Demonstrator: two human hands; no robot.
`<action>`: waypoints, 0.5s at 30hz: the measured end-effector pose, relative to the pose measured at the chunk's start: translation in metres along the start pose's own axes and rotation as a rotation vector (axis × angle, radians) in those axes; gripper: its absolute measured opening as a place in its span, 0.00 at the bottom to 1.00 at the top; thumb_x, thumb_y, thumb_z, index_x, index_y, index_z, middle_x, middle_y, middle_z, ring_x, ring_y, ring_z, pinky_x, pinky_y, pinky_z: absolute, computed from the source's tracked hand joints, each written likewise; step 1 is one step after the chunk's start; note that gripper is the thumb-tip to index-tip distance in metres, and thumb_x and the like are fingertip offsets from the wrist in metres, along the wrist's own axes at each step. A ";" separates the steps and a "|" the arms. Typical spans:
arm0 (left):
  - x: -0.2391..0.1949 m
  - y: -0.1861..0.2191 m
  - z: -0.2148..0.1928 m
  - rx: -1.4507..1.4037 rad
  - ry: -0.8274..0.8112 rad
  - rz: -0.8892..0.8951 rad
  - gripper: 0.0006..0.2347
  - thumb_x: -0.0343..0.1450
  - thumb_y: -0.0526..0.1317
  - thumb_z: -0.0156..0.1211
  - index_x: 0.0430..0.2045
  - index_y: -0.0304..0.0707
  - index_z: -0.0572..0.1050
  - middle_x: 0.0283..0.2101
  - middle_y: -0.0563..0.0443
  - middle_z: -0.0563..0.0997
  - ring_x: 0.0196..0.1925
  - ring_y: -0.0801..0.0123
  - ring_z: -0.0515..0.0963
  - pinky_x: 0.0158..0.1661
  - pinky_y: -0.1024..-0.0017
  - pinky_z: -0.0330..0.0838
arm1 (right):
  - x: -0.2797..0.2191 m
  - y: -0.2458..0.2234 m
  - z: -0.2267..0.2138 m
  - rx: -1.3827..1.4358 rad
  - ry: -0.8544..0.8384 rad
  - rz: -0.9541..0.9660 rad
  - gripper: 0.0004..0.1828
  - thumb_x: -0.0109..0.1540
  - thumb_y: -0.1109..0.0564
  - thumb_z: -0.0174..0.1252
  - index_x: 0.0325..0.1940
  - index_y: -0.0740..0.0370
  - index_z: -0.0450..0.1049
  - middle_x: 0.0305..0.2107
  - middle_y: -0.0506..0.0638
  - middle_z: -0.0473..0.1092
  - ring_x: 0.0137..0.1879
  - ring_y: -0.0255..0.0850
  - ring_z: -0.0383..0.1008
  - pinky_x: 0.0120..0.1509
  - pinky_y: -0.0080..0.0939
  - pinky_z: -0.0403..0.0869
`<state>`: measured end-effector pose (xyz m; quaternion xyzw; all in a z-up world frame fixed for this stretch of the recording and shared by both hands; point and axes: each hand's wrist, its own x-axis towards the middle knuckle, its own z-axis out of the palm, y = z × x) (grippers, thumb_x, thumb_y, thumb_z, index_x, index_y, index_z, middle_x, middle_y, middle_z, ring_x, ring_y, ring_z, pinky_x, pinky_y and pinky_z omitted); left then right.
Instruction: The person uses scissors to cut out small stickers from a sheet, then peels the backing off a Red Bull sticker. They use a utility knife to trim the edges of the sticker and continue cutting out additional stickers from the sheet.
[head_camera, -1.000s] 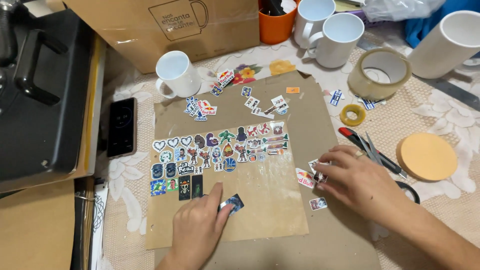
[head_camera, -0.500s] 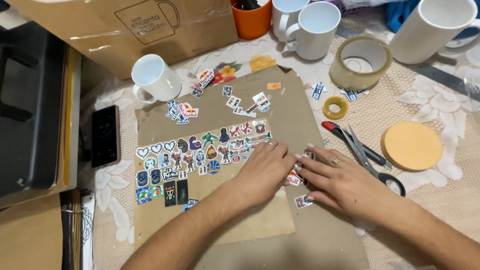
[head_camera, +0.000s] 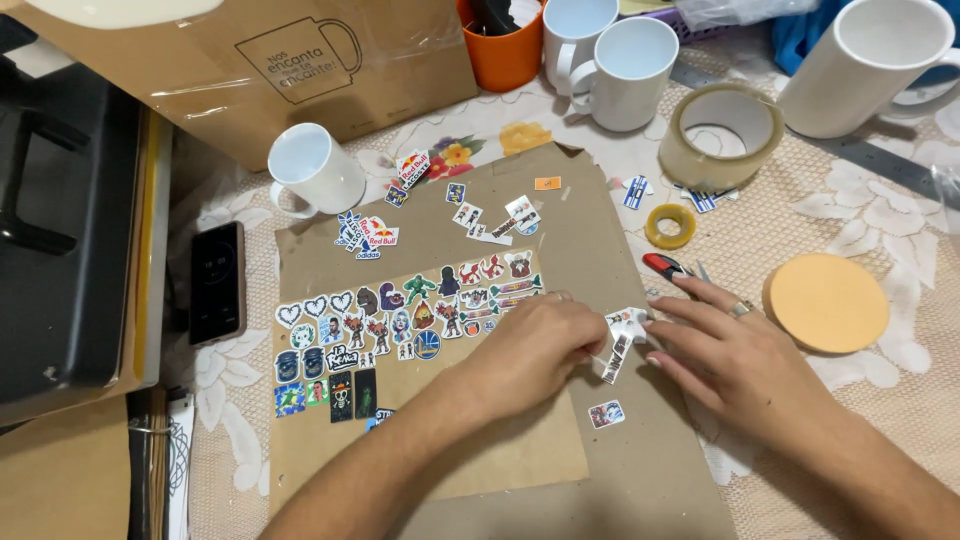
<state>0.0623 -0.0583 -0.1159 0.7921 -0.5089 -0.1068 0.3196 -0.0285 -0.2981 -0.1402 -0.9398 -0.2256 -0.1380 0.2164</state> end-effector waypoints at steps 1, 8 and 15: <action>-0.010 0.007 -0.017 0.001 0.002 0.001 0.07 0.61 0.25 0.52 0.20 0.40 0.67 0.24 0.48 0.77 0.29 0.49 0.71 0.34 0.60 0.63 | -0.002 -0.002 -0.002 -0.001 0.001 -0.001 0.16 0.63 0.48 0.54 0.50 0.56 0.77 0.52 0.49 0.74 0.68 0.56 0.67 0.63 0.51 0.72; -0.107 -0.006 -0.050 -0.111 -0.274 -0.435 0.04 0.63 0.34 0.69 0.22 0.45 0.79 0.23 0.59 0.81 0.26 0.71 0.76 0.30 0.73 0.67 | -0.021 -0.043 0.000 0.230 -0.143 -0.284 0.13 0.67 0.51 0.50 0.47 0.57 0.76 0.43 0.50 0.74 0.48 0.48 0.75 0.50 0.48 0.74; -0.138 -0.015 -0.035 0.149 -0.277 -0.459 0.09 0.63 0.34 0.68 0.33 0.44 0.77 0.38 0.52 0.78 0.41 0.55 0.77 0.37 0.57 0.70 | -0.033 -0.033 0.025 0.192 -0.450 -0.514 0.34 0.74 0.38 0.41 0.74 0.65 0.57 0.73 0.59 0.52 0.78 0.56 0.46 0.75 0.63 0.41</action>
